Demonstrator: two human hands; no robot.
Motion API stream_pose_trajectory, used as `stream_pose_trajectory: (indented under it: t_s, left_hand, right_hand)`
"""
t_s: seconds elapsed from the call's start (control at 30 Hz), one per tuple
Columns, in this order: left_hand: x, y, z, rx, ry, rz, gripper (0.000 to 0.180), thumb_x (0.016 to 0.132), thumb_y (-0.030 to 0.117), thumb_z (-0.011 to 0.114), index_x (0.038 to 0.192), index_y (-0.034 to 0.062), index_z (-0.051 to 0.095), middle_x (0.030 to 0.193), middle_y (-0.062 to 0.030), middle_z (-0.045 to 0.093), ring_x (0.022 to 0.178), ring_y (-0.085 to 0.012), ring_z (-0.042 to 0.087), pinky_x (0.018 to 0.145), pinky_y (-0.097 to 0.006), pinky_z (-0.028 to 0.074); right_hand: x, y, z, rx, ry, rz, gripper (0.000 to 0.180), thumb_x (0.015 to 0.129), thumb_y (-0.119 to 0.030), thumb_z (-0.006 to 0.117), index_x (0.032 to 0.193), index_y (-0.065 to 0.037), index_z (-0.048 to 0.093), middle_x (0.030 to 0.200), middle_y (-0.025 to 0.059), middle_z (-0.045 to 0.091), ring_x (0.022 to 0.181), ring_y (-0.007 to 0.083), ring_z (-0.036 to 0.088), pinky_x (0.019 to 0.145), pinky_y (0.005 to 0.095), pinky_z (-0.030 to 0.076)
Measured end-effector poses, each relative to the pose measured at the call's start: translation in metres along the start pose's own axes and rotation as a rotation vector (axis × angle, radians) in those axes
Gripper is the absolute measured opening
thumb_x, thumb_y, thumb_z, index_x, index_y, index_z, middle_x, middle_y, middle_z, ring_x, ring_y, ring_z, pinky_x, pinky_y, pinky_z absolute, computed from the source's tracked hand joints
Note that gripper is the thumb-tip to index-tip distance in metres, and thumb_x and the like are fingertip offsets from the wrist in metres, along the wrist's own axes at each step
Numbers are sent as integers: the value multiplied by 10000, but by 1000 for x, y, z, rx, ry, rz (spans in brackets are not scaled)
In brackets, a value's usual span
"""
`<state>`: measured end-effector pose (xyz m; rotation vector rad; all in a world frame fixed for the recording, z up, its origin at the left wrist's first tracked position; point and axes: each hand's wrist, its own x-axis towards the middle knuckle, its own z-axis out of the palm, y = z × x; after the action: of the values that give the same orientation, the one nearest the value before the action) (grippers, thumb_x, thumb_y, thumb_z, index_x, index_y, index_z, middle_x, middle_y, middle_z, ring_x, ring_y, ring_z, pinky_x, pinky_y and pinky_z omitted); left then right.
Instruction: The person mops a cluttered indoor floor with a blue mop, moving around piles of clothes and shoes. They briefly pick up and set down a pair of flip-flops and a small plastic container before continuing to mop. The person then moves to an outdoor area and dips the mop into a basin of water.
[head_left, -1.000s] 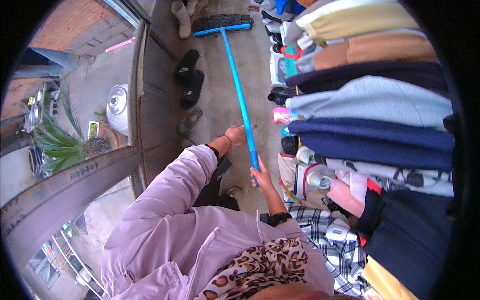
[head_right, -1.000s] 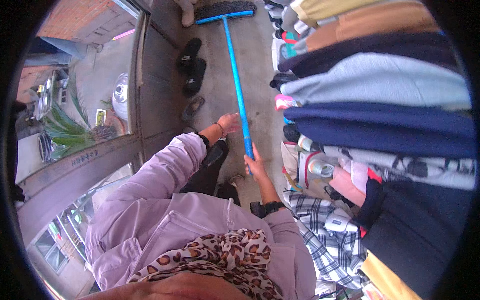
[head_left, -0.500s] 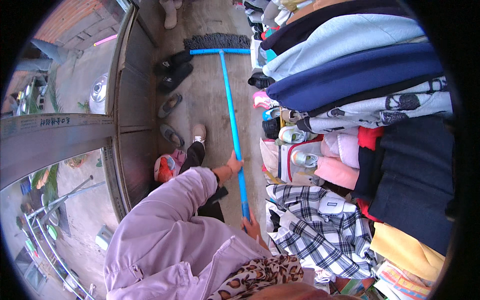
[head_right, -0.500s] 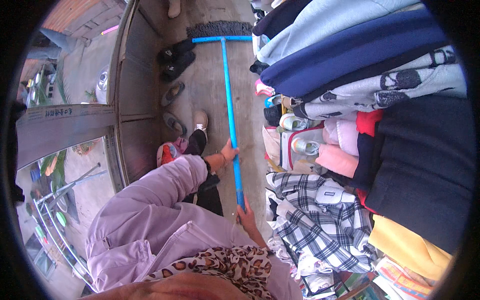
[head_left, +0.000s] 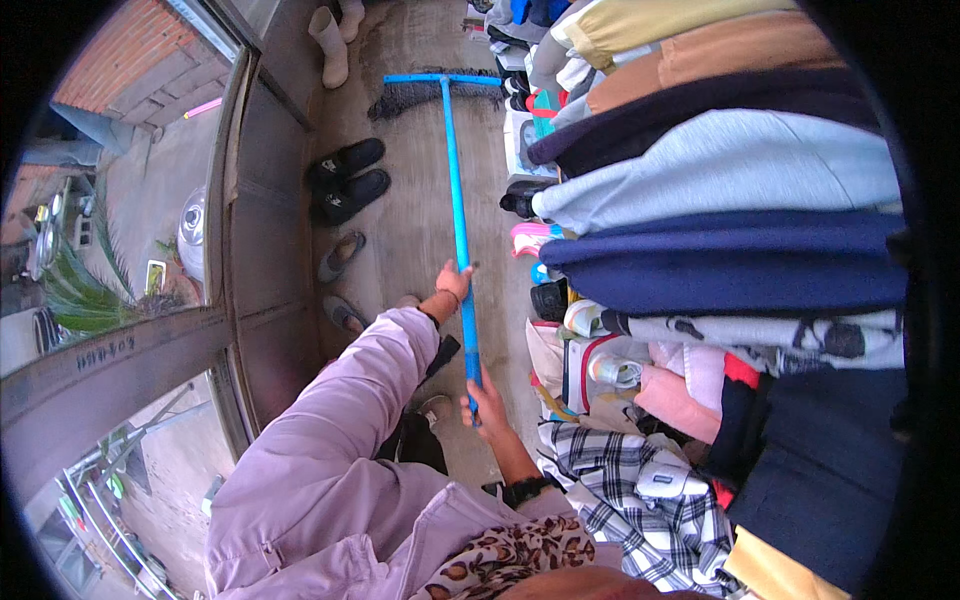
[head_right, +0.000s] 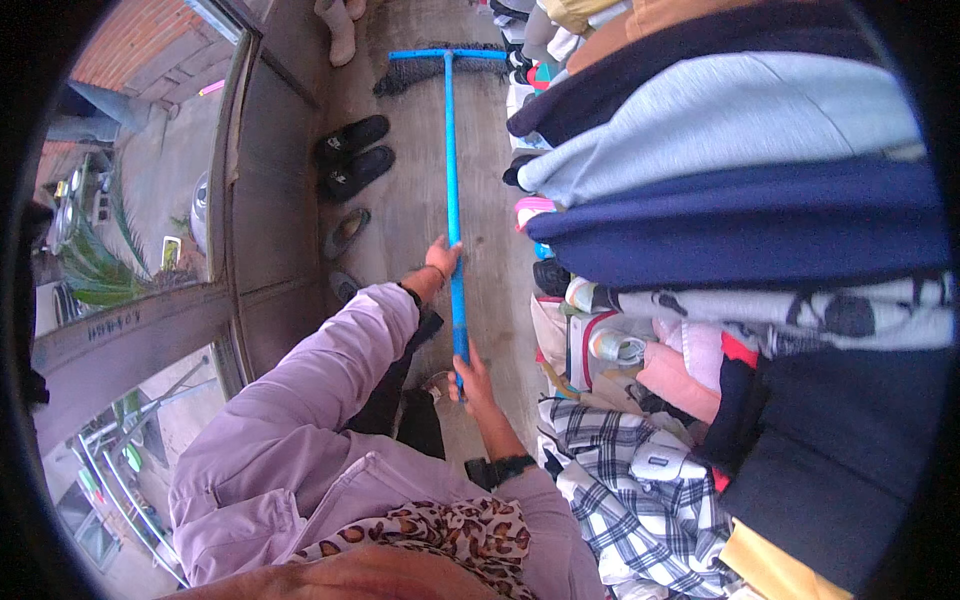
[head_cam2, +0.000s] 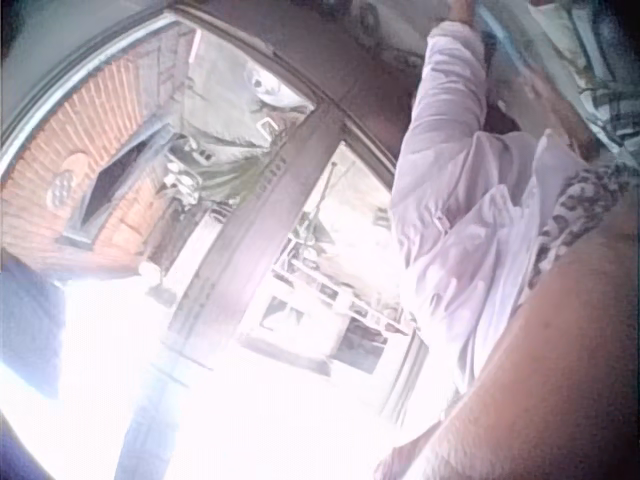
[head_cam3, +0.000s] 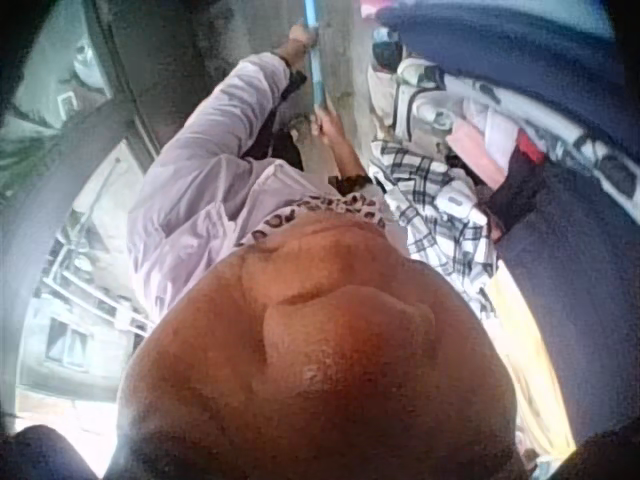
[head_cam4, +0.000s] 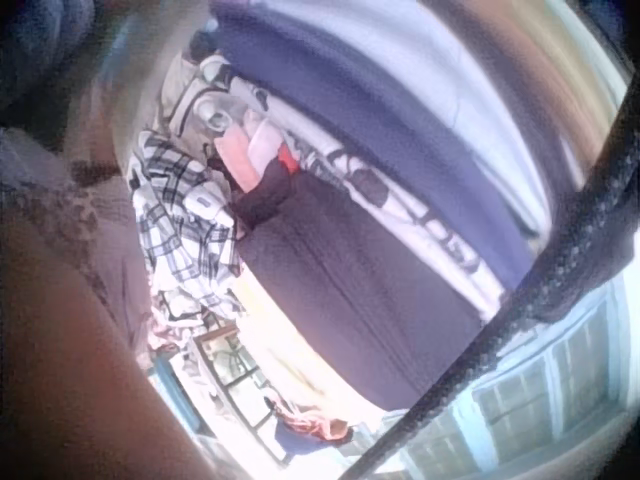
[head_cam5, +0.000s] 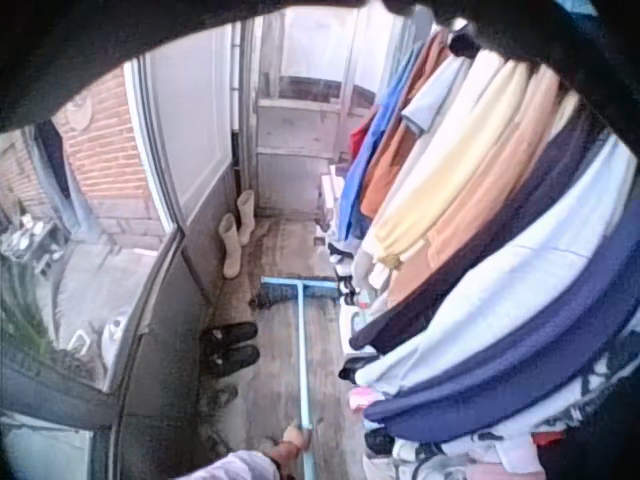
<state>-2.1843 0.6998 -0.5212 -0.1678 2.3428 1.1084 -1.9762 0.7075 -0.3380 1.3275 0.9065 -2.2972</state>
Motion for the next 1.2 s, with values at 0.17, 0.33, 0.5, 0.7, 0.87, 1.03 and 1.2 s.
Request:
stream_pose_trajectory:
  t_s: [0.17,0.33,0.5,0.7,0.87,1.03,1.2]
  left_hand:
    - [77,44,-43,-236,-265,-179,658,732,254,612,1230,-27,289,728,-126,592,516,-193,579,418,-300,472]
    - [99,89,-70,-586,-323,-261,603,782,203,550,1272,53,234,809,-110,573,586,-205,590,455,-329,459]
    - [90,95,-74,-492,-303,-97,413,794,243,527,1101,30,350,771,-84,519,534,-227,589,408,-309,453]
    - [35,46,-40,-548,-263,-128,383,788,204,533,1047,51,297,758,-122,504,474,-241,558,381,-355,473]
    - [-54,-7,-12,-343,-300,-255,319,640,124,627,825,-13,406,618,-123,570,468,-209,563,400,-335,463]
    - [-170,-54,16,-194,-274,-255,251,687,108,546,839,-26,399,578,-131,546,454,-239,569,398,-356,465]
    - [-185,-53,12,-268,-245,-265,260,690,120,550,858,-37,428,604,-157,538,470,-243,568,445,-366,469]
  right_hand:
    - [88,-83,41,0,-53,20,524,824,-235,499,1273,-273,231,591,19,444,391,98,405,327,228,339]
    - [149,-145,65,-29,-149,-48,486,822,-258,499,1246,-283,262,595,20,437,399,96,388,335,225,326]
    - [117,-99,73,53,-101,-49,536,825,-280,496,1278,-303,211,595,8,427,408,83,375,342,211,314]
    - [10,-4,26,169,-133,53,503,853,-287,443,1275,-342,174,621,22,435,425,93,385,363,213,312]
    - [-80,84,-40,62,-74,45,521,861,-219,427,1305,-269,158,610,17,440,418,88,405,348,220,331]
    - [-152,149,-91,-277,68,40,577,836,-171,472,1318,-194,155,617,10,438,510,97,441,448,234,379]
    - [-165,156,-90,-390,20,-126,580,821,-149,482,1314,-132,178,603,5,437,505,92,450,449,231,385]
